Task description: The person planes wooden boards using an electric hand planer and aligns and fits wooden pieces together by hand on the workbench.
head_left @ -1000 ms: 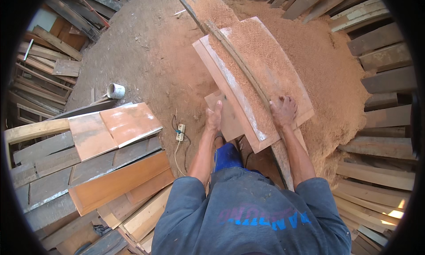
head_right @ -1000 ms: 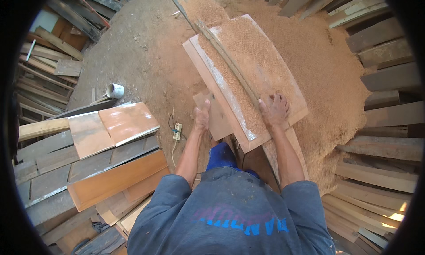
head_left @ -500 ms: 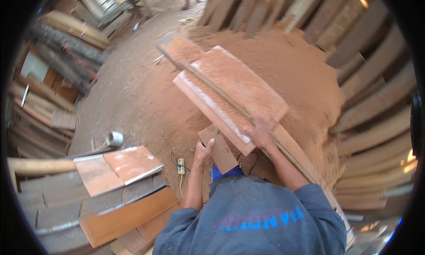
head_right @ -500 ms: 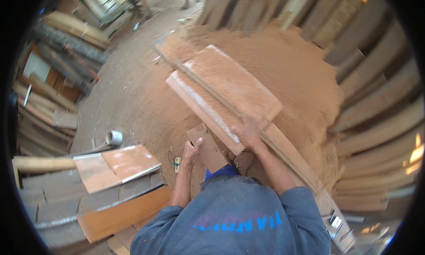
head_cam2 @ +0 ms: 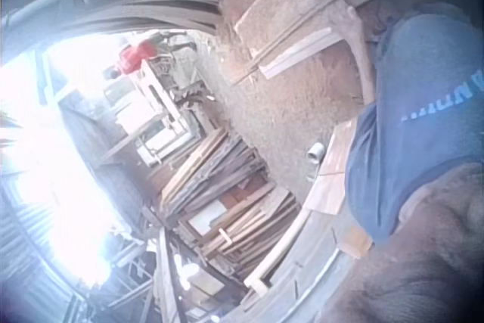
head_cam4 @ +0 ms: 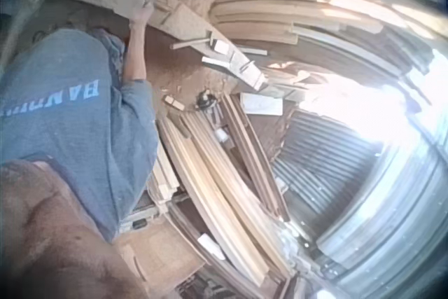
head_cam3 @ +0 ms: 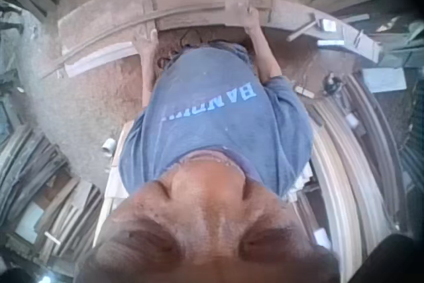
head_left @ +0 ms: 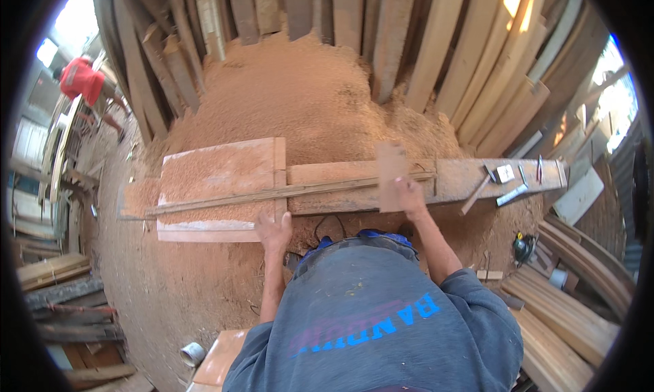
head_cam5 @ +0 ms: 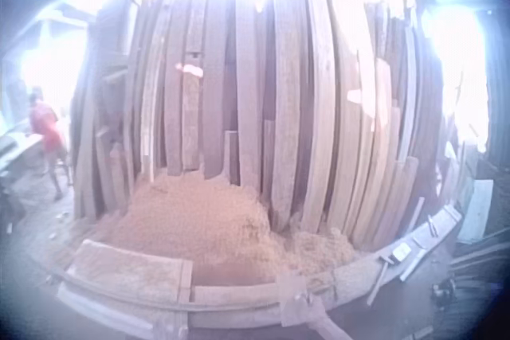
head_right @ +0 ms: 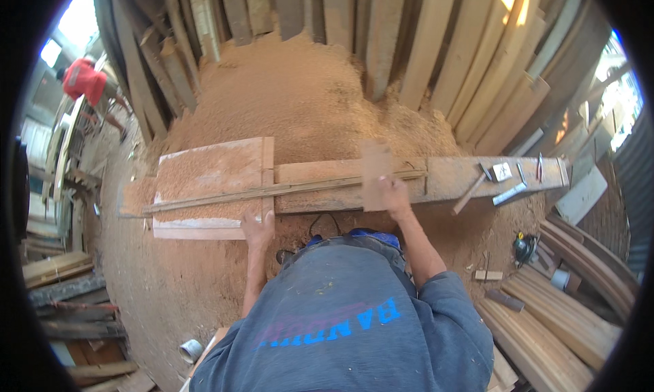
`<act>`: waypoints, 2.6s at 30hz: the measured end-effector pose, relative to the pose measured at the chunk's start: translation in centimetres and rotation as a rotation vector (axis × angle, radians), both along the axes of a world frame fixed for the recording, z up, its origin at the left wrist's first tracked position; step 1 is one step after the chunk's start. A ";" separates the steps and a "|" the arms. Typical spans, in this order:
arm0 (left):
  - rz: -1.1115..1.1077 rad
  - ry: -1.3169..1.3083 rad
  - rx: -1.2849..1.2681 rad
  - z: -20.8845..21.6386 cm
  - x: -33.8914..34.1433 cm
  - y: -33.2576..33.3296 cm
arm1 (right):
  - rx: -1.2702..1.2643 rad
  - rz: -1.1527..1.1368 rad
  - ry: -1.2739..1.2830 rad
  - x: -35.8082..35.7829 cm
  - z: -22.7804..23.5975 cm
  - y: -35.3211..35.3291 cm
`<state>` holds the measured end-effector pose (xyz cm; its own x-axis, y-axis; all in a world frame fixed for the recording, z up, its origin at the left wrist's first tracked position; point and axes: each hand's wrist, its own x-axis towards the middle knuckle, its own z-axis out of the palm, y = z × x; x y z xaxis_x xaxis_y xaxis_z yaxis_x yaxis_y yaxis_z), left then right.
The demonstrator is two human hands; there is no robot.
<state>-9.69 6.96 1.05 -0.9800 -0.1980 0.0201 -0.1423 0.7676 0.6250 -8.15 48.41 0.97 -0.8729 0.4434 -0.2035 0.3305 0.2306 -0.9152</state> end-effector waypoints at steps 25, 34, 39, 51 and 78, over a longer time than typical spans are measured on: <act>-0.159 -0.425 -0.300 -0.9 3.3 0.0 | 1.051 0.037 -0.599 1.8 -3.3 13.2; -0.200 -0.411 -0.295 -0.7 4.0 -0.5 | 0.853 -0.188 -0.762 0.7 -4.3 18.0; -0.147 -0.387 -0.296 -1.1 4.0 -0.2 | 1.096 0.198 -0.418 -2.1 0.8 10.6; -0.163 -0.316 -0.284 -2.1 4.3 -0.8 | 0.987 0.732 -0.354 -6.2 0.2 -1.6; -0.033 -0.013 -0.204 -2.9 5.5 -2.9 | 1.198 0.642 -0.042 -15.3 4.5 -10.7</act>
